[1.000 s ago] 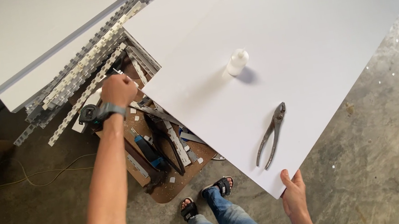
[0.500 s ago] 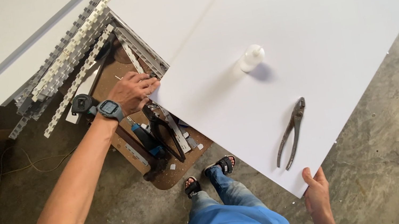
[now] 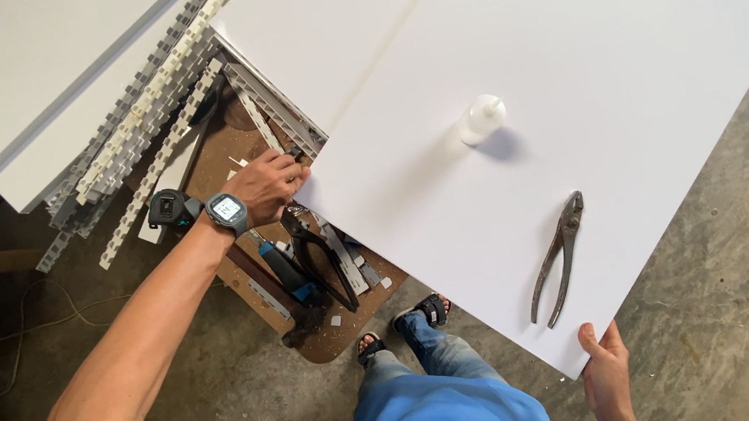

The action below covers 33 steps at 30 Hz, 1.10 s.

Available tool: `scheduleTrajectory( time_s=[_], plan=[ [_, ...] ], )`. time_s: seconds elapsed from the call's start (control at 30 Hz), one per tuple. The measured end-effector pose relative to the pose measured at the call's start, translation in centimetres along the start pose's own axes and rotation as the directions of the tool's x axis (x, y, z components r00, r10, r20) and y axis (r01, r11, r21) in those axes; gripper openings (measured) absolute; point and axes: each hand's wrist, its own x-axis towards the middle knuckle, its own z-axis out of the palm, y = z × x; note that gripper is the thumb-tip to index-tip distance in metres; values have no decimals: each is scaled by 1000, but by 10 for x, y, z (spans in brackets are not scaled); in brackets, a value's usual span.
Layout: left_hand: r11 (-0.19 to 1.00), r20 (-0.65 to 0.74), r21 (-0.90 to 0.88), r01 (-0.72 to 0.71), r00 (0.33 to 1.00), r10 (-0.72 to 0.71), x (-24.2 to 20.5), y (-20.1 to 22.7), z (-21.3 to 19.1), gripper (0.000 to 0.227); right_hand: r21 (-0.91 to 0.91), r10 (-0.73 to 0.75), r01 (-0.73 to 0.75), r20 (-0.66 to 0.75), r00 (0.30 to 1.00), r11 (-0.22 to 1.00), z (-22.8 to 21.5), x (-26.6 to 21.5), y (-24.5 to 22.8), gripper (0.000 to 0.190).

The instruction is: Applying adhesive and plastic trim strips to the edges of large white panels.

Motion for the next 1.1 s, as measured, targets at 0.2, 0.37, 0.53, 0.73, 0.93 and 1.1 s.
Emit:
scheduleTrajectory(
  time_s=[0.2, 0.37, 0.53, 0.73, 0.93, 1.1],
  plan=[
    [999, 48, 3, -52, 997, 52, 1, 0, -14, 42, -20, -7, 6, -23, 1000, 1000, 6, -4, -5, 53],
    [995, -45, -42, -91, 995, 89, -3, -5, 3, 40, 10, -37, 38, -46, 998, 999, 1, 7, 7, 53],
    [981, -155, -98, -166, 977, 149, -9, -10, -2, 40, 84, -121, 122, -16, 993, 989, -5, 18, 22, 51],
    [987, -273, -18, -158, 951, 147, -13, -3, 9, 40, -156, -219, 185, -238, 946, 970, 36, -14, 14, 59],
    [990, -307, -121, -66, 951, 26, -6, 12, 9, 65, -901, -878, 413, 89, 470, 130, 250, -61, 28, 58],
    [984, -311, -144, -109, 948, 60, 5, 14, 36, 78, -908, -786, 403, 330, 523, -113, 375, -34, 28, 83]
  ],
)
